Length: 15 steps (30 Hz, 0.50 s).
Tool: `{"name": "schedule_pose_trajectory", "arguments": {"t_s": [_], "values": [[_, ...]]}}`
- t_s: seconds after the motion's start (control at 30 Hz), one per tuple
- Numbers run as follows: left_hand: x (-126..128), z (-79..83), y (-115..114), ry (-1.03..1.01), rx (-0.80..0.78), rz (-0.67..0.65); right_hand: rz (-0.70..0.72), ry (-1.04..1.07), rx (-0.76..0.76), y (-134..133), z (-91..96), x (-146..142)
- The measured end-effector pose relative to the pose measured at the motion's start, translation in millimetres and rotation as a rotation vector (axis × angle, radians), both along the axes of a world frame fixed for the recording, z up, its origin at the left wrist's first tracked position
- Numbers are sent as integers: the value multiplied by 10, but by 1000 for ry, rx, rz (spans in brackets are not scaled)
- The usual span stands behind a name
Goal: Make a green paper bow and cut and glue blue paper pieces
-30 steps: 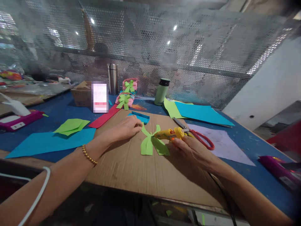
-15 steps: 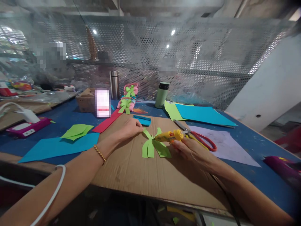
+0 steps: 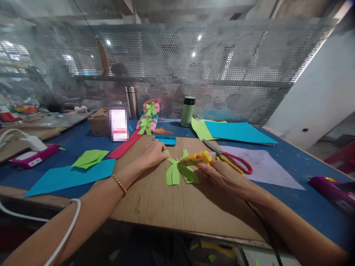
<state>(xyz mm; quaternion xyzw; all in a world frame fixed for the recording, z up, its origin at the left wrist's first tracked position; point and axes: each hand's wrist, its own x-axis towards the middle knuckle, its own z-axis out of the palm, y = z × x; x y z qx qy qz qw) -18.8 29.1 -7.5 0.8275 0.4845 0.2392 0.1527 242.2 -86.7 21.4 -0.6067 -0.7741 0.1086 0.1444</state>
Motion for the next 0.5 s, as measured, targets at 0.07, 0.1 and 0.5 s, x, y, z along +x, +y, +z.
{"name": "schedule_pose_trajectory", "arguments": {"t_s": [0.07, 0.1, 0.5], "values": [[24, 18, -13, 0, -35, 92, 8, 0, 2, -5, 3, 0], [39, 24, -19, -3, -43, 115, 23, 13, 5, -8, 3, -1], [67, 122, -384, -48, 208, -92, 37, 94, 10, -6, -35, 11]]}}
